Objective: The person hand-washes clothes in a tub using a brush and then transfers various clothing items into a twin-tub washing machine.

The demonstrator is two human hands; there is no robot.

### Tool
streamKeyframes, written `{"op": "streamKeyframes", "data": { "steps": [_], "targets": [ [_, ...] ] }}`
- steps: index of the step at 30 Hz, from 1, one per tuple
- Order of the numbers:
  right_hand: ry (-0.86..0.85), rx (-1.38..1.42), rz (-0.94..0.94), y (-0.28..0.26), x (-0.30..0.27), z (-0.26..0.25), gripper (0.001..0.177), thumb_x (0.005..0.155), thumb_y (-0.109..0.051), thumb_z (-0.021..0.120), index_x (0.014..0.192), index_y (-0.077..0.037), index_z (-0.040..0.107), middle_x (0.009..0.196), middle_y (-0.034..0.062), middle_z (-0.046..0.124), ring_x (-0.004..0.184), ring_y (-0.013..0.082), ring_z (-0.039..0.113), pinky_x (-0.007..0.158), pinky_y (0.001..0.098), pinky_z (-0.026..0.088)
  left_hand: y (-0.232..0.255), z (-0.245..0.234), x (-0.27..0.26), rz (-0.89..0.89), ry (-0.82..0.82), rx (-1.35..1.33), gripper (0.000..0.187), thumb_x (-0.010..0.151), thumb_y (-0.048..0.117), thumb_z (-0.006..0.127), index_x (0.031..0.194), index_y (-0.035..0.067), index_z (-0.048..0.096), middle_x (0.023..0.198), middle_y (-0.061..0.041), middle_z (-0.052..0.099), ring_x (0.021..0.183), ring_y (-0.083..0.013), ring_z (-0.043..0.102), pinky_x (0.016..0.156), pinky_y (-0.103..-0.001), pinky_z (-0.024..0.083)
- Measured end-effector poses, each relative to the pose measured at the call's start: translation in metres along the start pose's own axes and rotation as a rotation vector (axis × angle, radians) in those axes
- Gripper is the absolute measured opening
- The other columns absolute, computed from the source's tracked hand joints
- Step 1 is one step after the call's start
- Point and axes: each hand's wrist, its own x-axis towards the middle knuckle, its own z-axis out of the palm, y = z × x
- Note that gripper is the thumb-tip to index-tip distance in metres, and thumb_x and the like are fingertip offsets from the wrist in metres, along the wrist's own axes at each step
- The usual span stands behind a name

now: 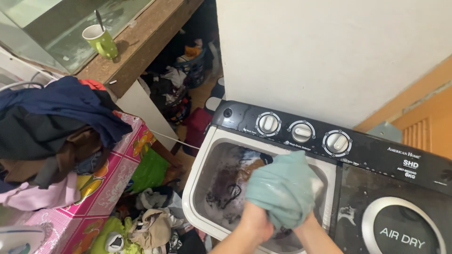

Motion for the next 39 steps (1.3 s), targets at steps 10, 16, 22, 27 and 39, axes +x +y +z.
{"op": "streamKeyframes", "data": {
  "steps": [10,16,22,27,39],
  "targets": [
    [-0.012,0.03,0.067,-0.001,0.02,-0.027,0.057,0.084,-0.052,0.058,0.129,-0.018,0.063,0.118,0.0046,0.07,0.104,0.0268,0.063,0.081,0.0543,0.05,0.105,-0.016,-0.015,-0.069,0.097,0.777,0.063,0.088,0.037,0.06,0.146,0.014,0.053,0.141,-0.003,0.064,0.129,-0.0234,0.061,0.105,-0.046,0.049],
    [-0.15,-0.005,0.115,0.0,0.014,-0.021,0.049,0.082,-0.04,0.065,0.123,-0.013,0.067,0.108,0.0074,0.073,0.095,0.0258,0.067,0.079,0.0488,0.053,0.083,-0.057,0.014,0.236,-0.377,0.717,0.084,0.074,0.023,0.072,0.152,0.016,0.04,0.145,-0.007,0.055,0.131,-0.0214,0.053,0.111,-0.041,0.043],
    [-0.172,-0.185,-0.135,-0.022,-0.002,-0.015,0.041,0.081,-0.029,0.071,0.116,-0.008,0.071,0.099,0.0102,0.076,0.086,0.0248,0.07,0.076,0.0432,0.057,0.059,-0.04,0.012,0.094,-0.057,-0.077,0.077,0.088,0.066,0.044,0.136,0.008,0.062,0.135,-0.016,0.065,0.121,-0.0353,0.062,0.104,-0.048,0.049],
    [-0.283,-0.87,-0.86,-0.032,-0.042,0.018,0.028,0.073,-0.016,0.079,0.1,-0.009,0.075,0.087,0.0094,0.078,0.078,0.0227,0.072,0.072,0.0372,0.057,0.08,0.006,-0.013,-0.463,0.29,0.369,0.084,0.083,0.077,0.027,0.133,0.02,0.065,0.132,-0.011,0.068,0.117,-0.0414,0.063,0.097,-0.064,0.043],
    [-0.852,-1.694,-1.58,0.004,-0.125,0.058,0.024,0.069,-0.04,0.083,0.074,-0.021,0.069,0.073,0.0056,0.062,0.075,0.0286,0.066,0.062,0.0434,0.052,0.092,-0.055,0.148,-0.751,-0.49,0.993,0.03,0.096,0.018,0.058,0.116,0.003,0.073,0.108,-0.011,0.076,0.096,-0.0224,0.072,0.088,-0.037,0.058]
  ]
}}
